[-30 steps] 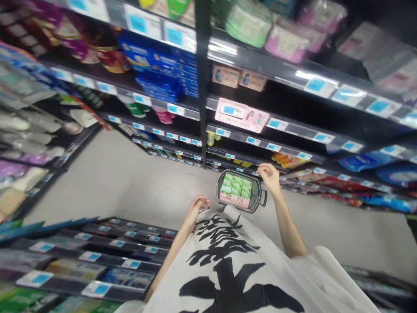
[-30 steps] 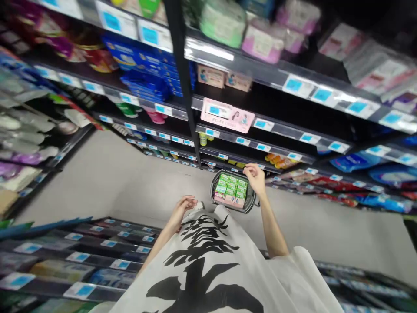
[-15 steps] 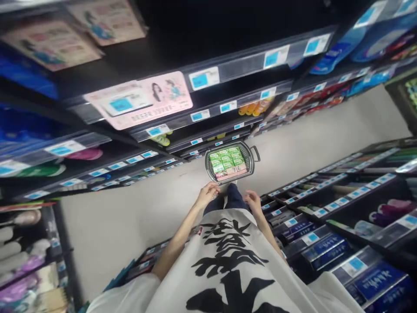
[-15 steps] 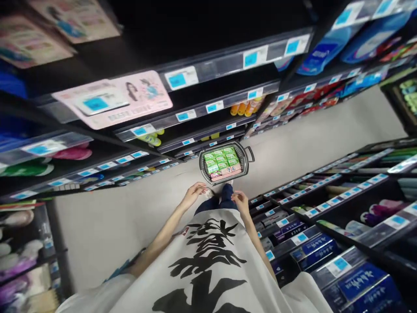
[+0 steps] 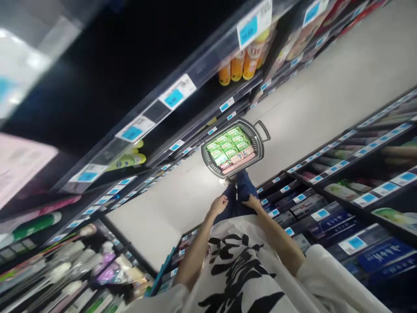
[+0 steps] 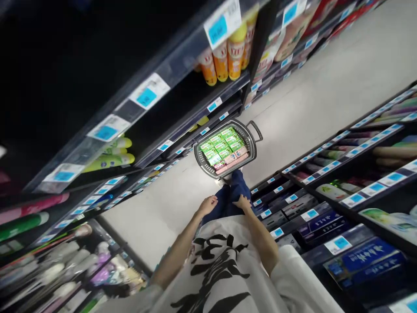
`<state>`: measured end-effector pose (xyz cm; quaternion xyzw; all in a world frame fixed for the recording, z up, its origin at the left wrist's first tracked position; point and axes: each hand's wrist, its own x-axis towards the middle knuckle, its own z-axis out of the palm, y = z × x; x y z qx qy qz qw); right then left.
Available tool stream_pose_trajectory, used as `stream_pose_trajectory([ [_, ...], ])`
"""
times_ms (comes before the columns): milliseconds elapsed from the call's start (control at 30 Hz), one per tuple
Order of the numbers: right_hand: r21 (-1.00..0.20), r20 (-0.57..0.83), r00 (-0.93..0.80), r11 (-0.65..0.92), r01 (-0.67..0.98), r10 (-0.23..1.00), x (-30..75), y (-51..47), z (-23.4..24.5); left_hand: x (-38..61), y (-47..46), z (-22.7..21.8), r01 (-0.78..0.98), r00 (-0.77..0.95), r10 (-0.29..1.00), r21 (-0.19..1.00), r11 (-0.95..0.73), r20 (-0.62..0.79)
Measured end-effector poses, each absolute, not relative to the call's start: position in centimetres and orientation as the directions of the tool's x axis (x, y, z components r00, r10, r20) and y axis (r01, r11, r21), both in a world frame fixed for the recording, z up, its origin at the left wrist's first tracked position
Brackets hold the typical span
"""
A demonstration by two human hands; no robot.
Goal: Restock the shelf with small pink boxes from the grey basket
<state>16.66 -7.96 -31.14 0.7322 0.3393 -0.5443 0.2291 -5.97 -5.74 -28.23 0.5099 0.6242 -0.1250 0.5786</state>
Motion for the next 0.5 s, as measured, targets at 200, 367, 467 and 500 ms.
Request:
stream_pose_trajectory([
  [200,0.257,-0.96,0.265,-0.655,0.71,-0.089,16.6,-7.6,-37.4,-5.0,-5.5,-34.7,0.828,0.156,0.485,0.382,0.411,-0.861],
  [367,0.316,-0.944,0.306,-0.593,0.74,-0.122,17.4,-8.3,-40.7,-3.5,-0.4,-43.6,0.886,0.137,0.493,0.329,0.327,-0.859],
  [467,0.303,-0.948,0.3,-0.594,0.745,-0.108,18.0,-8.4,-41.2,-2.2,3.0,-49.3,0.913,0.175,0.475,0.323,0.25,-0.863],
  [500,0.288,-0.952,0.294,-0.599,0.747,-0.092,18.2,-8.2,-41.1,-1.9,3.8,-51.1,0.92,0.188,0.466,0.321,0.225,-0.865],
])
